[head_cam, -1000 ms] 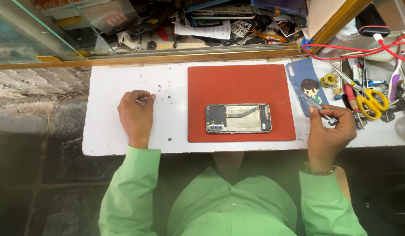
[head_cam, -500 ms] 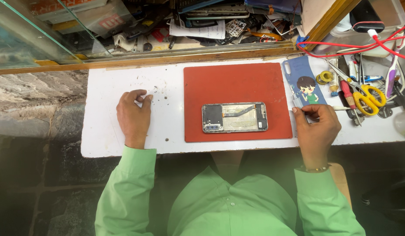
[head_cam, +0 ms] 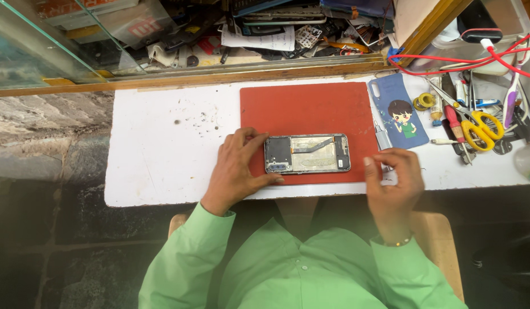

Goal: The person removes the back cover of a smartphone and uses a screwdriver to unscrew several screws from the internal frame. Screws are placed on the table, and the person continues to manipulate the phone's internal components.

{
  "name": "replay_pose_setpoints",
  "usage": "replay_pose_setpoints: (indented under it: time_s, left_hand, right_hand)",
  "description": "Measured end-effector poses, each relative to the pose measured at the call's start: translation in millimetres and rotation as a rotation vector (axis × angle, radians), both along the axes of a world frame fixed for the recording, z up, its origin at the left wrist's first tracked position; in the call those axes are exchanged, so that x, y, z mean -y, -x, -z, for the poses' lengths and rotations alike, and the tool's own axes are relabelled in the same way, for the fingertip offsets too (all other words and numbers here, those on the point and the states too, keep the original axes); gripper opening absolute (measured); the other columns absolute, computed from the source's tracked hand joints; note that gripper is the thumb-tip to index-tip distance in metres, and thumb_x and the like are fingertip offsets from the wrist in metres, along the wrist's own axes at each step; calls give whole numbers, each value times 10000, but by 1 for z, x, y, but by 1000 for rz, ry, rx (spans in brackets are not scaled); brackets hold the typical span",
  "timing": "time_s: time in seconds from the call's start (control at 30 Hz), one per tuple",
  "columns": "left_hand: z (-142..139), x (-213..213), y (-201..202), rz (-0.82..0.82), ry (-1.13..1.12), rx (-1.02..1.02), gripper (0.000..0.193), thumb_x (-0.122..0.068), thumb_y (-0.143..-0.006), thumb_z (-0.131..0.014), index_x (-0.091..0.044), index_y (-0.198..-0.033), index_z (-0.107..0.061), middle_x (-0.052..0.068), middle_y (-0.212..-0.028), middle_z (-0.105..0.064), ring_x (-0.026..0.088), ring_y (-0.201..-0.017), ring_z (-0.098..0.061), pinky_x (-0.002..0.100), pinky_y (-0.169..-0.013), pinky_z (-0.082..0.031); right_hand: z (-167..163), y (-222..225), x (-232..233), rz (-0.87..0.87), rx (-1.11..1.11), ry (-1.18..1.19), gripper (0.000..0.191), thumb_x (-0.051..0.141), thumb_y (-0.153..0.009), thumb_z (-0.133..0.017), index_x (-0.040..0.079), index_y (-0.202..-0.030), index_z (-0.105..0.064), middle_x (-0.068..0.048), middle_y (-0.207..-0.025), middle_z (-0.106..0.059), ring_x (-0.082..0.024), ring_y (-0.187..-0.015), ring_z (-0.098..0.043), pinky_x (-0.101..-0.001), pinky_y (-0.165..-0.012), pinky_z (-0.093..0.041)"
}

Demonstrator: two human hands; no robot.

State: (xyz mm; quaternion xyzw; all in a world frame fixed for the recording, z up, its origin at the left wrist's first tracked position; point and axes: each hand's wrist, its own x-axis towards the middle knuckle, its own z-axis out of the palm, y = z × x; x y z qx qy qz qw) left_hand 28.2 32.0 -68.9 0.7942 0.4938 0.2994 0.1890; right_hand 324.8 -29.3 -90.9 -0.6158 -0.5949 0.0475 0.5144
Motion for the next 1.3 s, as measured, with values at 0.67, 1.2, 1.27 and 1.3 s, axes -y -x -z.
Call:
replay_pose_setpoints:
  time_s: [0.67, 1.2, 1.27, 1.3]
  left_hand:
    - [15, -6, -2, 127, -176, 81, 903, -386, -641, -952, -49, -1367, -534, 131, -1256, -621, 333, -1177, -574, 473, -1090, -390]
    - [14, -3, -1, 132, -228, 96, 951, -451, -643, -951, -43, -1401, -548, 114, -1171, -652, 311, -1070, -604, 454, -1046, -438]
    - [15, -3, -1, 129, -236, 89, 978, -486, -630, -950, -35, -1400, -550, 119, -1171, -655, 313, -1055, -604, 455, -1034, -446]
    - [15, -3, -1, 128, -240, 86, 991, -503, -624, -949, -32, -1400, -551, 122, -1170, -656, 315, -1047, -604, 456, -1028, -449]
  right_hand:
    - [2, 23, -4, -81, 115, 48, 194, 123, -909, -810, 27, -1039, -703, -115, -1127, -666, -284, -1071, -630, -393, -912, -525]
    - [3, 23, -5, -82, 158, 47, 174, 123, -917, -796, 44, -1046, -711, -99, -1123, -681, -299, -1079, -613, -414, -932, -495]
    - [3, 24, -4, -81, 153, 52, 164, 123, -921, -794, 46, -1041, -712, -95, -1124, -682, -295, -1078, -613, -412, -932, -496]
    - [3, 24, -4, -80, 151, 55, 160, 123, -923, -792, 47, -1038, -713, -94, -1124, -682, -294, -1077, -614, -411, -932, -497]
